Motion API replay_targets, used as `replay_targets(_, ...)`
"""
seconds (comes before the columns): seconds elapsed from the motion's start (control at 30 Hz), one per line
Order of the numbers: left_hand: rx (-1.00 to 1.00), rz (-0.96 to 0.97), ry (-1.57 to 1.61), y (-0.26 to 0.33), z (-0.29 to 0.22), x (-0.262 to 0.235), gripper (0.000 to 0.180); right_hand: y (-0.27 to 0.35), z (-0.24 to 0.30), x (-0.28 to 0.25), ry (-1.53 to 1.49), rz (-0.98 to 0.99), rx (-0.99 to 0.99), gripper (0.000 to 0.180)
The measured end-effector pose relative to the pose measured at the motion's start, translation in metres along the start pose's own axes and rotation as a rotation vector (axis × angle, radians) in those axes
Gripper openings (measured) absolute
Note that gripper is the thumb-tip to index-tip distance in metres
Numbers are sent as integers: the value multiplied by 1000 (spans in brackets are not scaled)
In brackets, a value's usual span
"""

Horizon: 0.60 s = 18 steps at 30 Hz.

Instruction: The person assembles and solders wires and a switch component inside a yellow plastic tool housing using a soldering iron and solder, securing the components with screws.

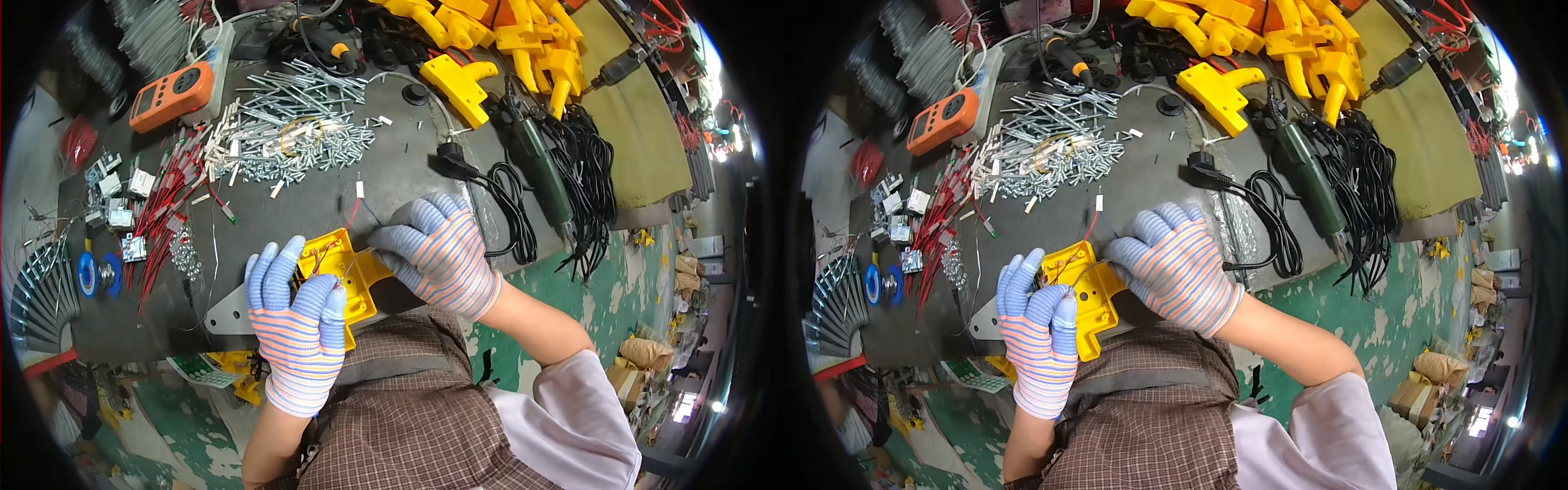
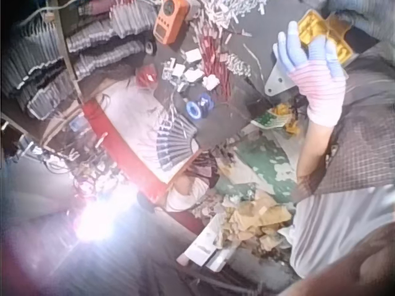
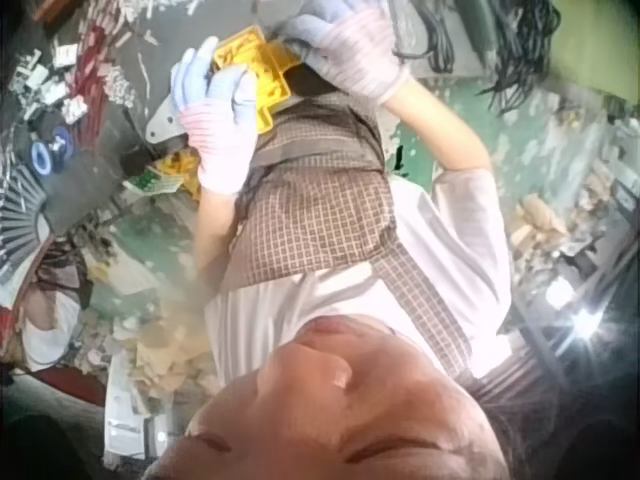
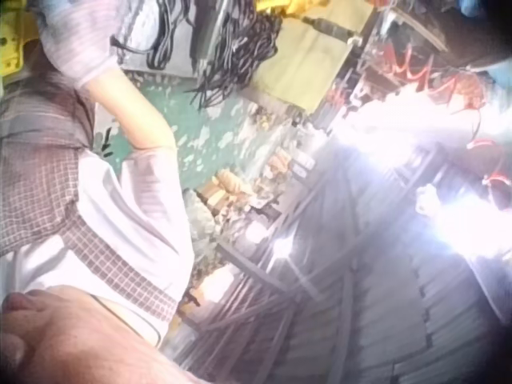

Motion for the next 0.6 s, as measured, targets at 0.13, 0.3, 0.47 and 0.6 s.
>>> replay_targets(0.13,12,4,-10,-4,-1,-3,20,-10,16,3,-5,-12,-93,23)
replay_targets(0.3,-10,-2,68,-2,9,-4,20,-4,5,10,-64,73,-11,19)
replay_targets(0.47,34,-6,55,-2,3,-3,19,3,-3,-1,23,71,-55,19)
replay_targets(0.6,15,-25,48,-3,5,-3,19,5,-4,-10,-27,27,-75,19)
Point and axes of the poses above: each hand's wrist, its own y-axis away from the middle knuckle, its own x-axis out of the palm, z = x × y, the point moved 9 cm from there along -y, towards the middle knuckle, and after that the axes turned 4 degrees about -x, right-handed, at the moved point
